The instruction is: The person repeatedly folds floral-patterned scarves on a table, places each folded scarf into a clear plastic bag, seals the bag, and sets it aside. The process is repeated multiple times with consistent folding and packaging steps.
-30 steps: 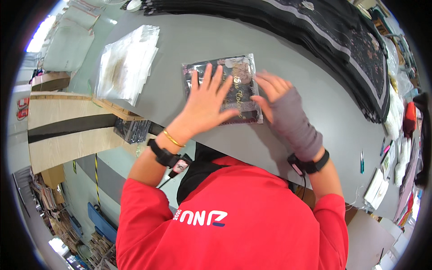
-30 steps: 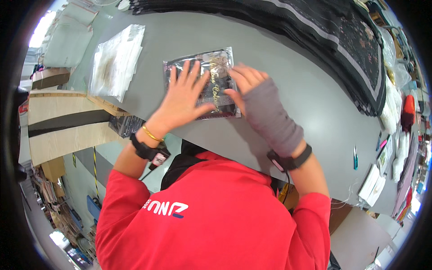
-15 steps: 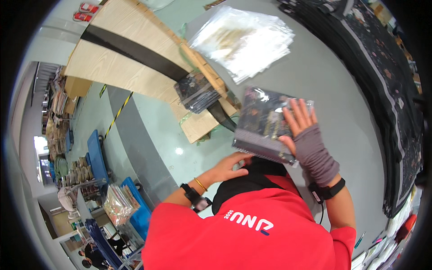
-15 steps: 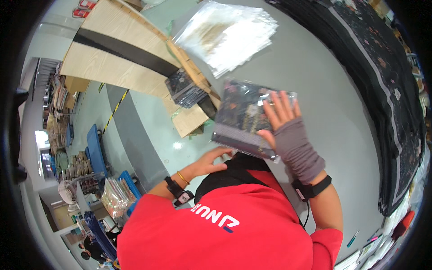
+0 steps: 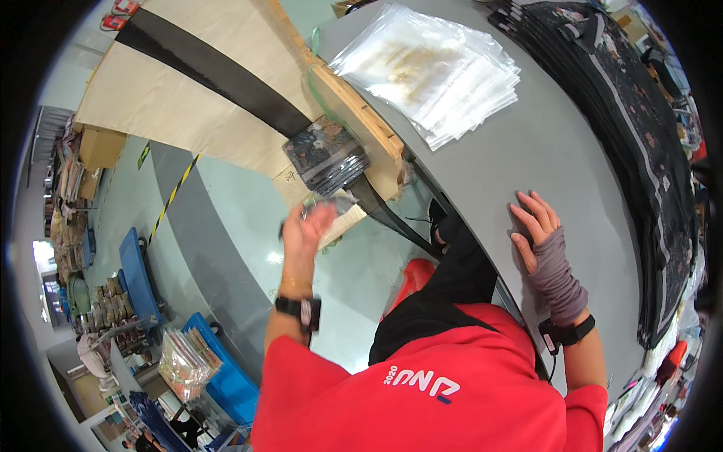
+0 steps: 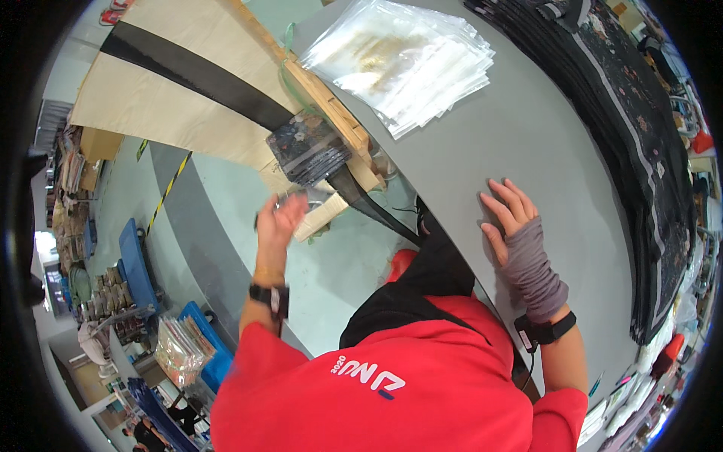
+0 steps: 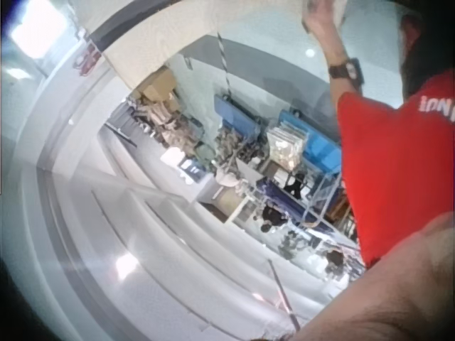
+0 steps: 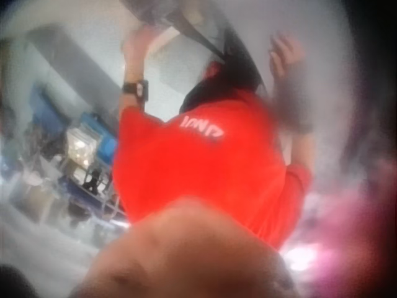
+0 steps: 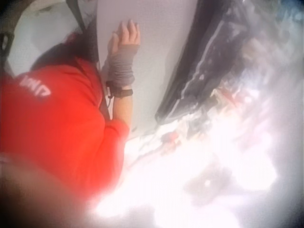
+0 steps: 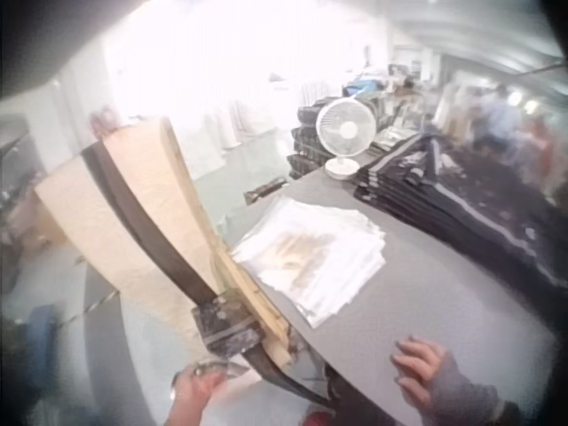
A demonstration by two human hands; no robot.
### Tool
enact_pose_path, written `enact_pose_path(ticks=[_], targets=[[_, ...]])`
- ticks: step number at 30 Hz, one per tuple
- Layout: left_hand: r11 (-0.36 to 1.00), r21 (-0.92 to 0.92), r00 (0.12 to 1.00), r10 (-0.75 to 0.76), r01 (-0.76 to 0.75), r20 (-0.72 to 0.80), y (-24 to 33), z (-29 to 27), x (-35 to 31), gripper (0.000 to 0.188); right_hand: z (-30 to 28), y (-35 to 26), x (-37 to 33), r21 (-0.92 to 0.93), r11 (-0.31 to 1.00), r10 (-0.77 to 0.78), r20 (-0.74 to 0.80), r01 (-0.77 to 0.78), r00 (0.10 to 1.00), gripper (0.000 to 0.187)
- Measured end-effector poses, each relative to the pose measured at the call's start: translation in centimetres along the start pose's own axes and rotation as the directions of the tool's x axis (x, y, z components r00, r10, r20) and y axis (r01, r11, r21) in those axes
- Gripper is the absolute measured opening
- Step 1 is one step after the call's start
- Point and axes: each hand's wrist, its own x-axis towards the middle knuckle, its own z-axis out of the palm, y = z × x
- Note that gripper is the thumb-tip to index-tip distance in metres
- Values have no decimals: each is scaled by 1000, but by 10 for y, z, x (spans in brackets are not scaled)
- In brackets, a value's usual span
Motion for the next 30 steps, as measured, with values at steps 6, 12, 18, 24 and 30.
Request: enact_pose_path(ticks=[6,12,18,24,30], targets=[[657,515,770,638,-551,10,53,-23,136,56,7,-17,1,-58,996,57,-84,-62,995,46],[726,664,725,554,-179,-410,0,-97,177,59,7,-15,-1,-89,995,42,-95,-50,995,47],[590,740,916,393,-321,85,10,-135,226,48,3,-16,7,-7,997,-74,-234,75,969,41],[-69,978,415,898,-196,146,82,-124,230,36,-45,65,-109,322,878,438,-237,-355,867,31],[85,664,328,911,-743,251,129,64,162,35,-141,204,-334,198,442,548,-832,-875,89,15]])
